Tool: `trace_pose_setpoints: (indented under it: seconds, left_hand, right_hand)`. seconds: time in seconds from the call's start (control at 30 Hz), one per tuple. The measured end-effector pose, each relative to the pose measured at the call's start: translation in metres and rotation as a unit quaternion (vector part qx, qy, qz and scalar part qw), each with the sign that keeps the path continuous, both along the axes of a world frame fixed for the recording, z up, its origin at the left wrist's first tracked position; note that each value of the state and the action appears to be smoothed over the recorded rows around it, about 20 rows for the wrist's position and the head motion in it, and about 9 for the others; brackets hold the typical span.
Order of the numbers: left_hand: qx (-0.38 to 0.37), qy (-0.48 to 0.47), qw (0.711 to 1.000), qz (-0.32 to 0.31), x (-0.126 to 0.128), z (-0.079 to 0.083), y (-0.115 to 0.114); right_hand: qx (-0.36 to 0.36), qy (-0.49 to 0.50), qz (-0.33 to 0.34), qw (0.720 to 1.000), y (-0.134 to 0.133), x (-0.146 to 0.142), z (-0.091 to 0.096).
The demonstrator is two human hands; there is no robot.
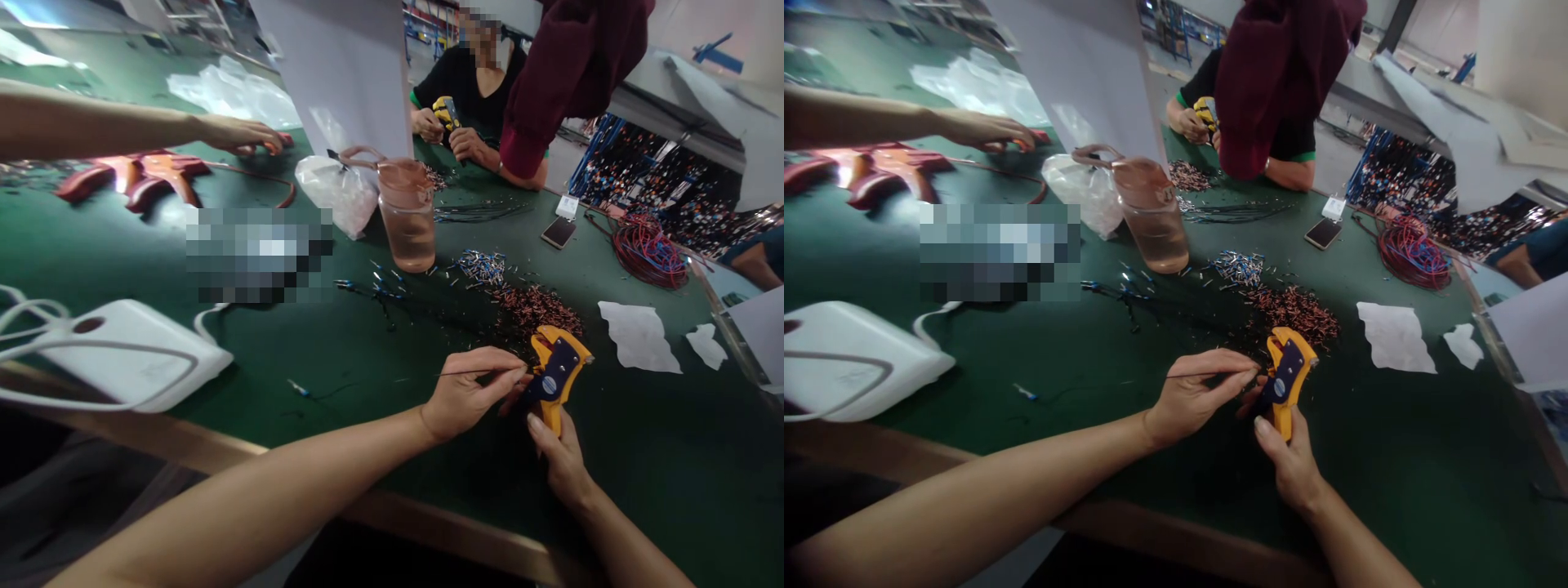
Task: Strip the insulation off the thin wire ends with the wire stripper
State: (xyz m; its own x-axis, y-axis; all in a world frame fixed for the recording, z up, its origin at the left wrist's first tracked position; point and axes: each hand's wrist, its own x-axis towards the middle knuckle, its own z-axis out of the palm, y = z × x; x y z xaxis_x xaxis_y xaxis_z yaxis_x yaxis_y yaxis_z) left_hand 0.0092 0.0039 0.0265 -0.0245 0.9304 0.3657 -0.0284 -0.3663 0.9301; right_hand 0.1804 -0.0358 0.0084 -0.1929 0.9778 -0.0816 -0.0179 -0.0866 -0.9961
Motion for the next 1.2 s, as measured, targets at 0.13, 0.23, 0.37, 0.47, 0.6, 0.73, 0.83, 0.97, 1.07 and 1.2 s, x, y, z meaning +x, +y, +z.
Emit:
trace_pose_setpoints:
  seconds: [0.13, 0.23, 0.37, 0.47, 0.6, 0.73, 0.83, 0.97, 1.07, 1.2]
  left_hand:
    - [0.018, 0.010, 1.000, -0.020, 0.002, -0.002, -0.001]
    - [0.024, 0.018, 0.999, -0.022, 0.002, -0.002, -0.002]
    - [0.011, 0.013, 1.000, -0.004, 0.001, -0.002, -0.001]
    - [0.009, 0.010, 1.000, -0.008, 0.002, -0.001, 0.000]
    - [0.022, 0.018, 0.999, -0.025, 0.003, -0.001, -0.001]
    - [0.036, 0.017, 0.998, -0.039, 0.003, -0.002, -0.002]
    - [0.035, 0.016, 0.998, -0.054, 0.003, -0.002, -0.002]
    - [0.013, 0.023, 0.997, -0.077, 0.002, 0.000, -0.002]
    - [0.018, 0.026, 0.996, -0.086, 0.001, 0.000, -0.002]
    - [0.042, 0.030, 0.995, -0.083, 0.001, -0.002, -0.002]
  right_hand:
    - [0.001, -0.013, -0.007, 1.000, 0.000, 0.000, 0.000]
    - [0.009, -0.006, -0.016, 1.000, 0.000, 0.000, -0.001]
    - [0.011, 0.004, -0.009, 1.000, 0.000, 0.001, -0.002]
    - [0.011, 0.002, 0.000, 1.000, 0.000, 0.001, -0.001]
    - [0.014, -0.003, -0.006, 1.000, -0.001, 0.001, -0.003]
    - [0.001, -0.006, -0.020, 1.000, -0.002, 0.003, -0.005]
    - [0.014, -0.020, -0.019, 1.000, -0.002, 0.002, -0.002]
    - [0.036, -0.034, 0.001, 0.999, -0.002, -0.002, 0.007]
    - [0.029, -0.033, 0.007, 0.999, -0.002, -0.003, 0.007]
    - [-0.019, -0.007, 0.000, 1.000, -0.004, -0.004, 0.001]
